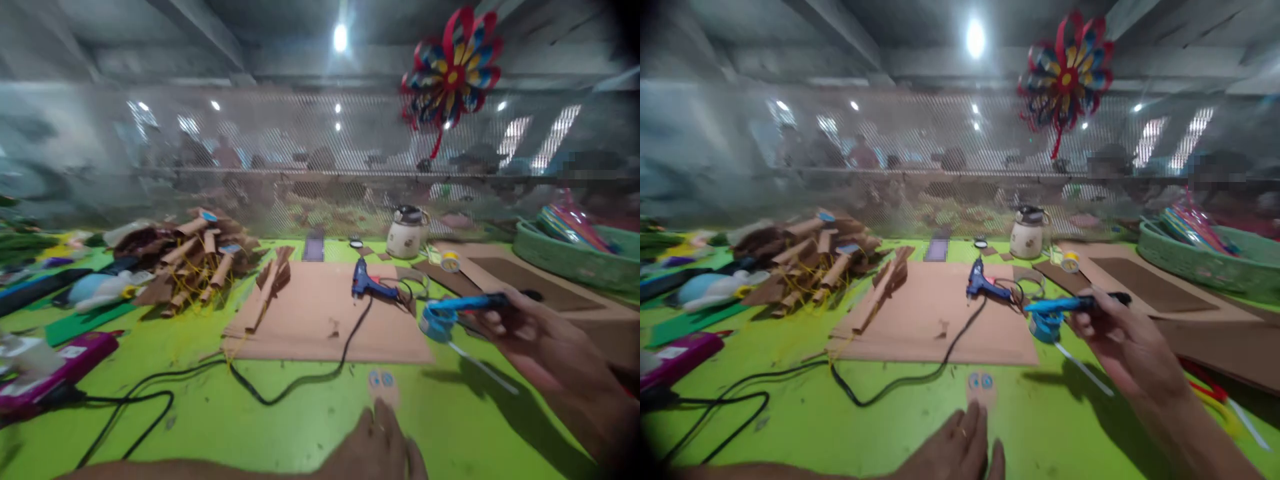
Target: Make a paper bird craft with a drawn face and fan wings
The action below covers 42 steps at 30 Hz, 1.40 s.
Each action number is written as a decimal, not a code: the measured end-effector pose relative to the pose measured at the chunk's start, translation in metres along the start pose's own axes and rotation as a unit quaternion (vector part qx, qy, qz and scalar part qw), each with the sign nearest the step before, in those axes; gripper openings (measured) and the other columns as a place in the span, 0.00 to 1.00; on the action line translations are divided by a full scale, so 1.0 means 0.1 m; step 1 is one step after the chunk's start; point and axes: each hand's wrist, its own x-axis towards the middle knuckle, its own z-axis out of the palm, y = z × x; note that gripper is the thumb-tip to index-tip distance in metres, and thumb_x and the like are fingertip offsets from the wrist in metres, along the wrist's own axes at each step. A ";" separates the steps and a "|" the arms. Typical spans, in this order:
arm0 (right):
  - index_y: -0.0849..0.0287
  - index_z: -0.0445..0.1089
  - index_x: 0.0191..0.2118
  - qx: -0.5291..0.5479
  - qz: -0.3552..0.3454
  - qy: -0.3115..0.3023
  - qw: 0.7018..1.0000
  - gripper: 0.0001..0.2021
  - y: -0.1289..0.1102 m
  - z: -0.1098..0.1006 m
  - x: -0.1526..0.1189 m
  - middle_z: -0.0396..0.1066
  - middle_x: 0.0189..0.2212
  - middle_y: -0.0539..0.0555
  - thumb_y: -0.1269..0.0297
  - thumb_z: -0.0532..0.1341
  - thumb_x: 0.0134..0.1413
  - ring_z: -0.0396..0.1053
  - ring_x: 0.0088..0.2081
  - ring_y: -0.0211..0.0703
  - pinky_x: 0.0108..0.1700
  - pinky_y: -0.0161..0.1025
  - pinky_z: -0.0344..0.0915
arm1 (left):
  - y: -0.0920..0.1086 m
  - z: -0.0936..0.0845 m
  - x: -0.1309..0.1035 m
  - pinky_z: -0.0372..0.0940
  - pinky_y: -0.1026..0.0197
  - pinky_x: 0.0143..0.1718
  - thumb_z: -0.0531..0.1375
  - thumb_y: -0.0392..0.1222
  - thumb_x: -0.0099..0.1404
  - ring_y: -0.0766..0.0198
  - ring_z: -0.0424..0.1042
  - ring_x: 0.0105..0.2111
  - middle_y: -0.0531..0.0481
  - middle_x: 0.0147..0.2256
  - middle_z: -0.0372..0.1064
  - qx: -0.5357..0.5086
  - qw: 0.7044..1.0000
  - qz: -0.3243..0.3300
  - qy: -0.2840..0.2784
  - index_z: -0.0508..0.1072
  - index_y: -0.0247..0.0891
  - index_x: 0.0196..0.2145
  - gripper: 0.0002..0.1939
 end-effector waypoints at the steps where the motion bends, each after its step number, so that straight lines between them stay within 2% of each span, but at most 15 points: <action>1: 0.58 0.73 0.24 0.015 0.013 -0.027 0.999 0.10 0.01 0.06 -0.06 0.61 0.21 0.51 0.60 0.72 0.41 0.60 0.23 0.37 0.22 0.35 0.62 | 0.02 -0.02 0.01 0.71 0.47 0.35 0.58 0.43 0.68 0.42 0.76 0.39 0.26 0.36 0.75 0.004 1.000 -0.013 0.020 0.70 0.23 0.43 0.16; 3: 0.60 0.74 0.27 0.010 0.014 -0.072 0.997 0.09 0.05 0.16 -0.15 0.63 0.21 0.50 0.62 0.72 0.42 0.60 0.23 0.35 0.23 0.33 0.61 | 0.03 -0.10 0.02 0.69 0.43 0.41 0.52 0.53 0.71 0.38 0.74 0.45 0.20 0.42 0.73 -0.028 0.999 -0.028 -0.015 0.67 0.21 0.50 0.26; 6: 0.61 0.74 0.30 -0.023 0.038 -0.102 0.994 0.09 0.17 0.22 -0.21 0.66 0.22 0.49 0.61 0.71 0.47 0.63 0.23 0.34 0.22 0.32 0.58 | 0.00 -0.24 0.03 0.68 0.43 0.44 0.51 0.49 0.71 0.38 0.73 0.47 0.19 0.44 0.72 -0.046 0.998 -0.040 -0.026 0.66 0.21 0.51 0.24; 8: 0.59 0.74 0.32 -0.055 0.047 -0.122 0.990 0.09 0.26 0.21 -0.23 0.68 0.22 0.48 0.60 0.70 0.50 0.65 0.23 0.34 0.23 0.31 0.58 | -0.01 -0.27 0.03 0.68 0.43 0.44 0.52 0.48 0.70 0.38 0.73 0.47 0.19 0.44 0.72 -0.044 0.998 -0.043 -0.021 0.67 0.21 0.50 0.24; 16: 0.57 0.74 0.35 -0.185 0.059 -0.181 0.964 0.09 0.41 0.18 -0.30 0.70 0.22 0.49 0.57 0.68 0.52 0.67 0.25 0.40 0.27 0.36 0.62 | 0.05 -0.11 0.01 0.69 0.43 0.42 0.53 0.46 0.69 0.38 0.75 0.44 0.19 0.41 0.73 -0.037 0.997 -0.047 0.041 0.69 0.21 0.47 0.21; 18: 0.56 0.75 0.34 -0.189 0.050 -0.187 0.963 0.08 0.41 0.17 -0.30 0.70 0.22 0.49 0.57 0.68 0.52 0.67 0.25 0.40 0.28 0.36 0.62 | 0.05 -0.11 0.02 0.70 0.43 0.42 0.52 0.45 0.69 0.40 0.76 0.43 0.19 0.41 0.73 -0.034 0.997 -0.044 0.048 0.70 0.21 0.46 0.20; 21: 0.56 0.75 0.35 -0.204 0.027 -0.190 0.960 0.07 0.40 0.15 -0.30 0.71 0.22 0.49 0.58 0.66 0.56 0.67 0.25 0.40 0.28 0.37 0.62 | 0.05 -0.13 0.03 0.71 0.45 0.42 0.51 0.44 0.69 0.42 0.77 0.43 0.21 0.41 0.74 -0.031 0.998 -0.052 0.030 0.70 0.23 0.45 0.19; 26: 0.57 0.74 0.36 -0.237 0.007 -0.199 0.951 0.09 0.39 0.15 -0.31 0.71 0.23 0.49 0.57 0.63 0.59 0.67 0.25 0.40 0.29 0.37 0.63 | 0.04 -0.15 0.04 0.72 0.45 0.41 0.51 0.44 0.69 0.42 0.76 0.44 0.24 0.40 0.75 -0.022 0.998 -0.051 0.040 0.70 0.23 0.45 0.19; 34: 0.58 0.71 0.34 -0.277 0.011 -0.211 0.937 0.11 0.46 0.18 -0.30 0.71 0.22 0.48 0.55 0.63 0.60 0.67 0.25 0.37 0.30 0.35 0.65 | 0.00 -0.17 0.04 0.71 0.44 0.41 0.54 0.49 0.70 0.39 0.75 0.45 0.20 0.41 0.74 -0.029 0.999 -0.019 0.019 0.68 0.21 0.47 0.23; 42: 0.58 0.70 0.36 -0.302 0.020 -0.222 0.927 0.11 0.47 0.19 -0.31 0.72 0.23 0.49 0.55 0.63 0.60 0.68 0.25 0.36 0.29 0.33 0.66 | -0.01 -0.23 0.05 0.72 0.47 0.42 0.54 0.52 0.71 0.40 0.75 0.46 0.24 0.41 0.74 -0.016 1.000 -0.025 0.008 0.68 0.23 0.46 0.23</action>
